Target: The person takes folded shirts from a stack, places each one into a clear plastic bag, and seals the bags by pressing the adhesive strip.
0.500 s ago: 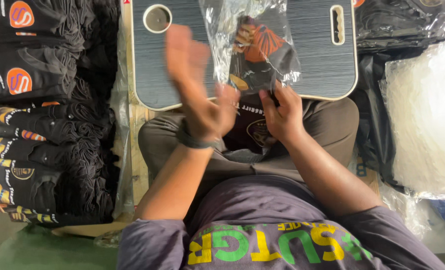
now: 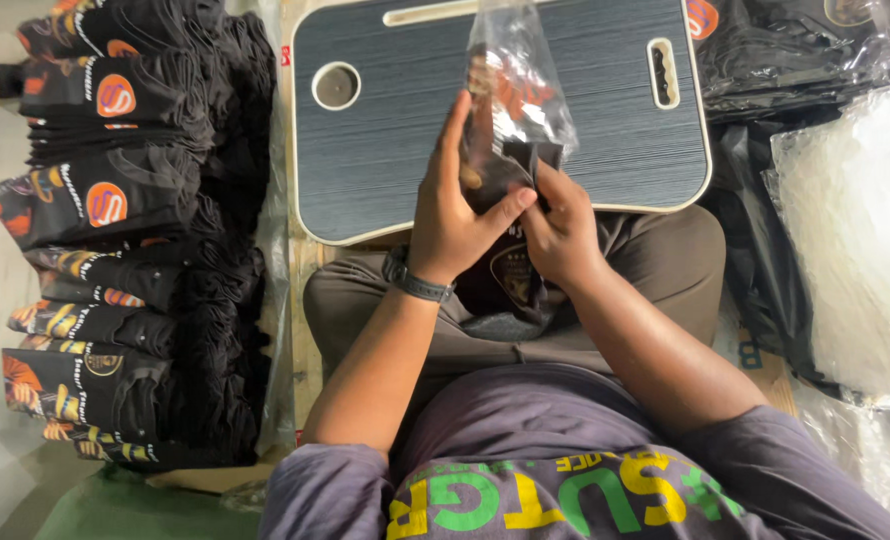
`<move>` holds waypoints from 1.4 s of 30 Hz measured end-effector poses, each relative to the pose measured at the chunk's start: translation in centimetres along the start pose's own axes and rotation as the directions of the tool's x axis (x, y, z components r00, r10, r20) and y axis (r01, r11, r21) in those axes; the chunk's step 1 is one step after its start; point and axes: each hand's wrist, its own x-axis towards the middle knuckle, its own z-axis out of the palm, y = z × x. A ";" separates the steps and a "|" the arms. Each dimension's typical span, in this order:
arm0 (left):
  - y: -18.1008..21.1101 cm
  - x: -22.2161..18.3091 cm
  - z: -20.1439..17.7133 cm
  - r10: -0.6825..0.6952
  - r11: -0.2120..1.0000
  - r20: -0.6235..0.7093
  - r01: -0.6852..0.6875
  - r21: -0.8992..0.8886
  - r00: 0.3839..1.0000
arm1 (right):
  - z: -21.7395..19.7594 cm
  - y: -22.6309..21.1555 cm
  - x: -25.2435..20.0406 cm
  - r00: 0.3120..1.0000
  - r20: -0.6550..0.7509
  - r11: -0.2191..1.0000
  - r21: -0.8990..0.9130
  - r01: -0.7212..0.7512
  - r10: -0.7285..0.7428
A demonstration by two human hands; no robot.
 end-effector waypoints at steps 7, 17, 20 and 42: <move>2.1 -1.8 1.0 0.270 0.961 0.018 -0.271 0.055 0.963 | -1.7 3.5 -3.9 0.992 -0.127 0.978 0.207 0.027 0.000; 4.8 -2.8 1.7 0.179 0.961 -0.041 -0.184 -0.208 0.983 | -4.6 -0.7 -5.9 0.996 -0.090 0.925 0.379 0.026 0.009; 5.6 -2.8 2.2 0.140 0.977 -0.058 -0.147 -0.153 0.988 | -4.3 -2.1 -5.7 0.995 -0.100 0.930 0.366 0.031 0.006; 12.8 -5.3 2.0 0.466 0.625 0.554 -0.700 0.345 0.690 | -6.3 -8.3 -0.5 0.905 -0.410 0.696 0.682 0.223 0.112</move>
